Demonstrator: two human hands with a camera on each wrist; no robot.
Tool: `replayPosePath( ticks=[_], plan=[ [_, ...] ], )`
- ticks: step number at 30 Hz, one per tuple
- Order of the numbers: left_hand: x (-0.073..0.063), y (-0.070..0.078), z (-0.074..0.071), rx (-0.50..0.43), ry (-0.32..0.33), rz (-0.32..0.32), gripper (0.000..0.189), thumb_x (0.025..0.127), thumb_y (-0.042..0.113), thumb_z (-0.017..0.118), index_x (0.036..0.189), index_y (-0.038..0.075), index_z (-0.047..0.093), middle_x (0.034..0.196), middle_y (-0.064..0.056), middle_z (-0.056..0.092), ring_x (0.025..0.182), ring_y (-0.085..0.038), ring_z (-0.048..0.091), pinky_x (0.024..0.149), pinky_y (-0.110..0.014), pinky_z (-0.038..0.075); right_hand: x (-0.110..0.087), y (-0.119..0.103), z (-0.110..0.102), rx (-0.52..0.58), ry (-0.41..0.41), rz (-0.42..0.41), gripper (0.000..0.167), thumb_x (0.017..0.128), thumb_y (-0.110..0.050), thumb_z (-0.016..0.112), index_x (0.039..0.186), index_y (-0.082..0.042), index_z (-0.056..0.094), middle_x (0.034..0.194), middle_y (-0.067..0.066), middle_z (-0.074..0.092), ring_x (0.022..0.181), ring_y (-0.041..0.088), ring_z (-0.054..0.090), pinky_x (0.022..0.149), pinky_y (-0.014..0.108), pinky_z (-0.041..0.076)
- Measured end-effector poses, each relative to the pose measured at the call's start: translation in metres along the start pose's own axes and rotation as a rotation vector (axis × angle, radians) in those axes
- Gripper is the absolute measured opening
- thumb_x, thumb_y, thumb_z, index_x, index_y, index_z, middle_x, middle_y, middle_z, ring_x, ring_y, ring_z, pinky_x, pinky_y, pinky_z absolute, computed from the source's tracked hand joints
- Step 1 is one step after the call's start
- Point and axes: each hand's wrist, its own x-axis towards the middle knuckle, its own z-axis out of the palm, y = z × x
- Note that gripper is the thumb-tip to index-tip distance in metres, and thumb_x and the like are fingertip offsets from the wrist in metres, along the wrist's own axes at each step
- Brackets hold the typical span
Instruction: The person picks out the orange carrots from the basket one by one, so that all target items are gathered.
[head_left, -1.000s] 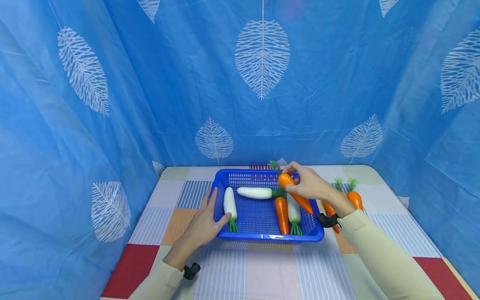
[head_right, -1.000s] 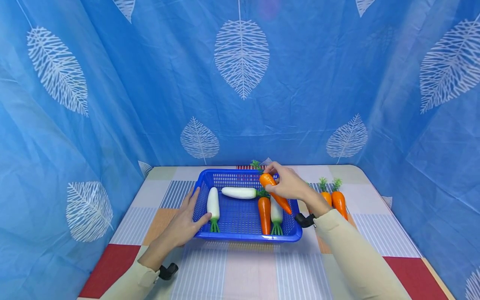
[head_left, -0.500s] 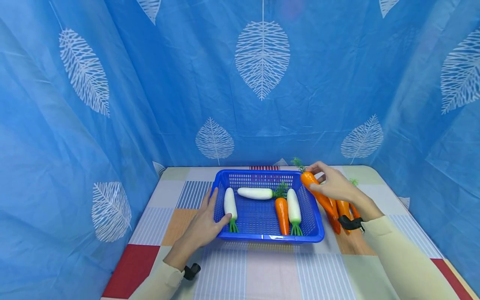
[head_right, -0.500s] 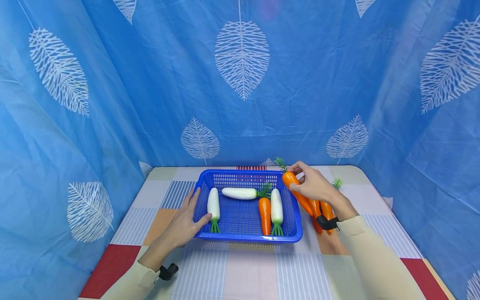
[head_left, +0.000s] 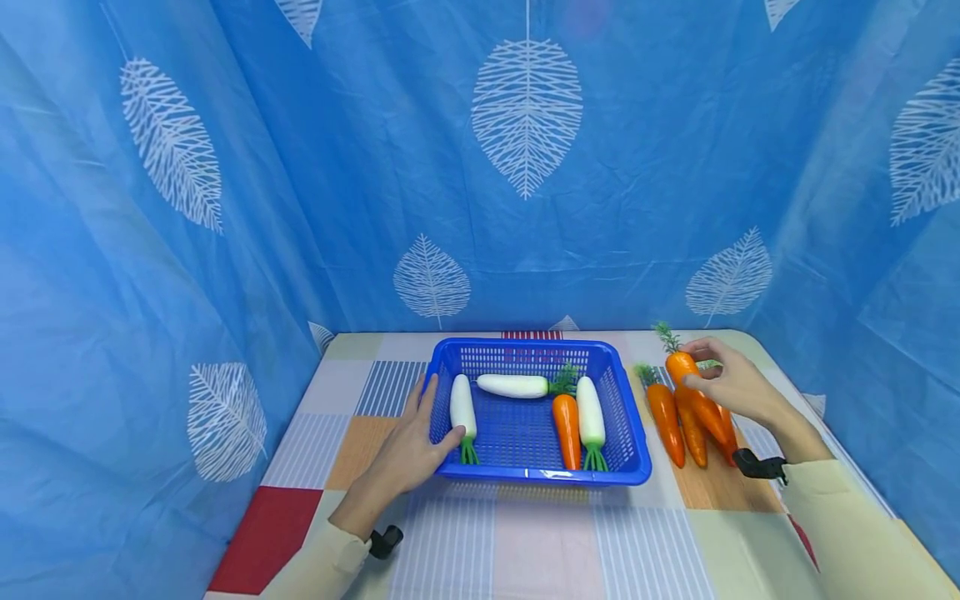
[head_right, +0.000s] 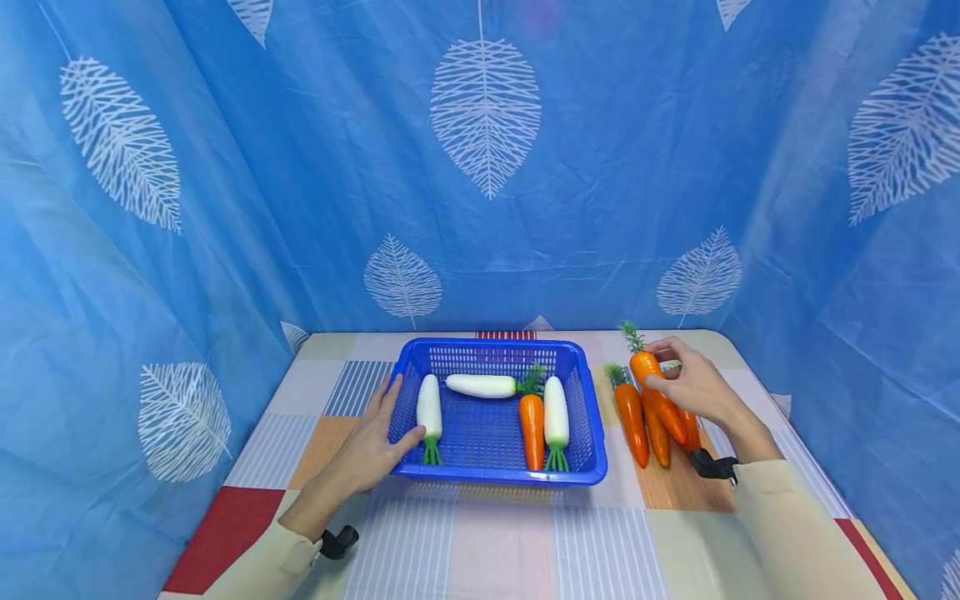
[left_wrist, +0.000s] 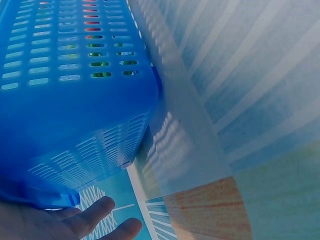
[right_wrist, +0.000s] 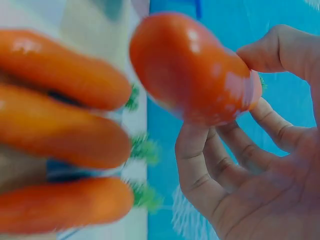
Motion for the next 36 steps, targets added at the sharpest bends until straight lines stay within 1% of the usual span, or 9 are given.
replayPosePath(
  ticks=[3,5,6,10,13,18,25,28,36],
  plan=[
    [0.000,0.000,0.000,-0.001,-0.001,-0.002,0.104,0.112,0.057,0.069,0.190,0.020,0.010,0.197,-0.023,0.011,0.167,-0.064,0.045,0.118,-0.084,0.055,-0.006,0.015,-0.004,-0.008,0.018,0.023,0.058,0.115,-0.019,0.072,0.162,0.007,0.049,0.157,0.042,0.058,0.129,0.059,0.069,0.092,0.045,0.073],
    [0.000,0.000,0.000,0.000,-0.001,-0.002,0.104,0.112,0.057,0.069,0.190,0.020,0.010,0.197,-0.023,0.011,0.166,-0.064,0.045,0.117,-0.084,0.055,-0.010,0.026,-0.006,-0.018,0.034,0.040,0.057,0.115,-0.019,0.071,0.161,0.008,0.050,0.157,0.044,0.057,0.128,0.061,0.069,0.090,0.045,0.073],
    [0.001,0.000,0.000,0.001,-0.001,-0.002,0.104,0.112,0.057,0.069,0.190,0.021,0.010,0.197,-0.023,0.011,0.166,-0.064,0.045,0.117,-0.084,0.055,-0.012,0.030,-0.007,-0.019,0.039,0.051,0.057,0.116,-0.019,0.070,0.161,0.008,0.049,0.158,0.045,0.056,0.128,0.062,0.069,0.090,0.047,0.073],
    [0.001,0.000,0.000,-0.001,-0.003,-0.003,0.104,0.112,0.057,0.069,0.190,0.022,0.010,0.197,-0.023,0.012,0.166,-0.064,0.046,0.117,-0.084,0.056,-0.020,0.048,-0.009,-0.021,0.067,0.101,0.059,0.118,-0.021,0.068,0.163,0.010,0.046,0.159,0.048,0.051,0.129,0.067,0.065,0.097,0.068,0.071],
    [0.001,0.000,0.000,0.001,-0.002,-0.001,0.104,0.112,0.057,0.069,0.190,0.022,0.010,0.196,-0.024,0.013,0.165,-0.064,0.047,0.116,-0.084,0.056,-0.025,0.060,-0.009,-0.023,0.095,0.137,0.062,0.118,-0.022,0.067,0.165,0.011,0.044,0.160,0.050,0.049,0.129,0.070,0.064,0.098,0.074,0.068],
    [0.001,0.001,-0.001,0.006,0.001,0.000,0.104,0.112,0.056,0.069,0.190,0.021,0.010,0.196,-0.025,0.014,0.165,-0.063,0.048,0.117,-0.083,0.057,-0.029,0.077,-0.009,-0.026,0.132,0.161,0.064,0.118,-0.022,0.066,0.166,0.013,0.043,0.158,0.052,0.048,0.127,0.073,0.063,0.093,0.073,0.070],
    [0.000,0.000,0.000,0.003,-0.001,-0.011,0.104,0.112,0.057,0.069,0.190,0.021,0.010,0.196,-0.024,0.013,0.166,-0.064,0.046,0.118,-0.084,0.055,-0.032,0.088,-0.010,-0.023,0.128,0.210,0.067,0.117,-0.023,0.067,0.166,0.014,0.042,0.157,0.053,0.046,0.125,0.072,0.061,0.089,0.065,0.073],
    [0.000,0.000,0.000,0.000,0.000,-0.011,0.104,0.112,0.057,0.069,0.190,0.022,0.011,0.197,-0.023,0.012,0.166,-0.064,0.045,0.118,-0.085,0.054,-0.033,0.093,-0.009,-0.033,0.130,0.228,0.068,0.116,-0.024,0.067,0.166,0.014,0.042,0.156,0.054,0.046,0.124,0.072,0.061,0.088,0.063,0.074],
    [0.000,-0.001,0.000,0.008,0.004,0.000,0.105,0.111,0.058,0.070,0.190,0.019,0.013,0.196,-0.024,0.014,0.163,-0.064,0.051,0.115,-0.081,0.059,-0.033,0.107,-0.003,-0.079,0.148,0.251,0.066,0.114,-0.022,0.070,0.164,0.014,0.045,0.154,0.054,0.048,0.126,0.073,0.058,0.092,0.071,0.071]
  ],
)
